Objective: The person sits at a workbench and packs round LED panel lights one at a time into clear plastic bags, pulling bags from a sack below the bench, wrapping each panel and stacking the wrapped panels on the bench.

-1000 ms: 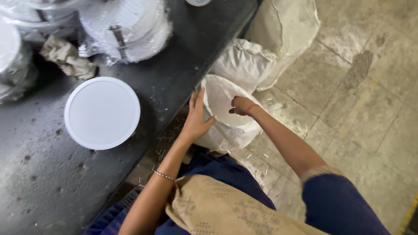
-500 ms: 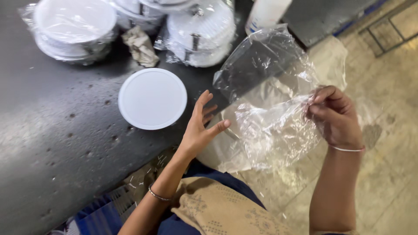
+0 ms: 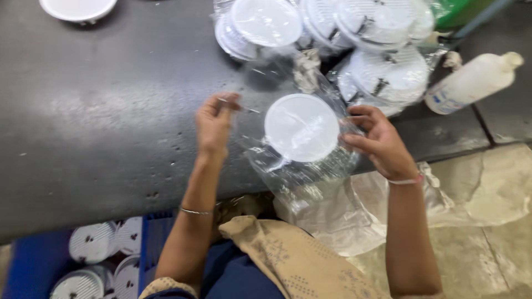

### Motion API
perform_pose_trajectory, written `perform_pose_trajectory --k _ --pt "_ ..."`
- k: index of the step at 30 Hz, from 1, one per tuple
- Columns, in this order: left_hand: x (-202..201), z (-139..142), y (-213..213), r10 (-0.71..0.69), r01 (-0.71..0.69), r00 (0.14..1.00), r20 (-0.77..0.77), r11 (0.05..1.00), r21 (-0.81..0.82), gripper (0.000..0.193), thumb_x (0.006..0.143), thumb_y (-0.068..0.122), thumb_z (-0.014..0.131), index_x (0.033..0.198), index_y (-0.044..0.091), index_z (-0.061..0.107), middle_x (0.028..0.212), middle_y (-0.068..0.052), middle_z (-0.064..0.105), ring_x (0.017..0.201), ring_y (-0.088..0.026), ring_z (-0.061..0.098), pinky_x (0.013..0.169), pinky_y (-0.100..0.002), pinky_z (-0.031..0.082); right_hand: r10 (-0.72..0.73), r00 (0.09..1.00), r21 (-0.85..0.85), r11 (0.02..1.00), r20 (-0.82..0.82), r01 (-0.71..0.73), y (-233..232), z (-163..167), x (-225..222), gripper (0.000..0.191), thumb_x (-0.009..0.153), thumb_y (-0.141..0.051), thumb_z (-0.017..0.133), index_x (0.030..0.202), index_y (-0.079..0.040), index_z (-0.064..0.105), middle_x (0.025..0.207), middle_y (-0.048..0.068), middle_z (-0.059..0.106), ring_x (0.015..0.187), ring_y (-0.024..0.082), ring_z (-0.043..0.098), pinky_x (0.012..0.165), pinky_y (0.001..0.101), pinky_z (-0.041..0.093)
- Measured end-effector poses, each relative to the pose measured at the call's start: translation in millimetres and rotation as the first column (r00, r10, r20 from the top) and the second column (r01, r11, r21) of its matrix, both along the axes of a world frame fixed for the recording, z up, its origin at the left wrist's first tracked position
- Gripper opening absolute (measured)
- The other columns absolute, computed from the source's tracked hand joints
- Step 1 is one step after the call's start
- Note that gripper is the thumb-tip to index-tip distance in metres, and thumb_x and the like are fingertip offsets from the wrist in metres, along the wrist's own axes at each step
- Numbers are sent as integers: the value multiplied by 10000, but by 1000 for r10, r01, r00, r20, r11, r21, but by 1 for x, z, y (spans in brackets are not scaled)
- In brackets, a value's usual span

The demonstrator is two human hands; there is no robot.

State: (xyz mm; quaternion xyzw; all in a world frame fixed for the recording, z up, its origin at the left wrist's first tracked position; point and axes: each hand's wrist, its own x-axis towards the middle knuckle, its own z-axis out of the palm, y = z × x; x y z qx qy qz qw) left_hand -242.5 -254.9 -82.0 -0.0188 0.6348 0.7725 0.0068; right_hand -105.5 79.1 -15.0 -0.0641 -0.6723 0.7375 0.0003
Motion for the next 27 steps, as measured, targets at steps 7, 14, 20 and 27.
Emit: perform_pose_trajectory --k 7,14,20,27 --pt "-1 -1 -110 357 -661 735 -577 568 -490 488 980 180 776 1385 15 559 1369 -171 572 1229 -291 513 1012 -415 426 -31 999 -37 999 -44 29 -131 -68 -103 454 854 -10 786 1221 6 519 937 100 702 812 176 729 718 289 628" --pt "64 -2 -95 -84 -394 810 -580 653 -646 702 806 432 857 1288 55 513 1245 -140 545 1187 -314 513 1029 -454 411 -49 998 3 999 -27 49 -207 -120 -155 445 850 -38 842 1165 -8 530 838 65 688 694 116 654 574 229 493" --pt "55 -18 -101 -188 -294 859 -476 580 -760 331 845 73 769 1119 70 582 1103 -129 630 1073 -326 607 923 -436 504 -55 998 25 998 -44 56 -242 -134 -168 416 837 -72 845 1109 2 540 790 64 674 651 106 650 545 247 561" --pt "32 -8 -128 -351 -21 881 -317 640 -768 231 828 52 768 1025 65 647 882 -79 682 911 -301 663 789 -439 525 -22 999 101 995 48 17 -231 -132 -153 464 873 -211 832 1172 0 547 824 135 694 711 146 670 619 290 508"
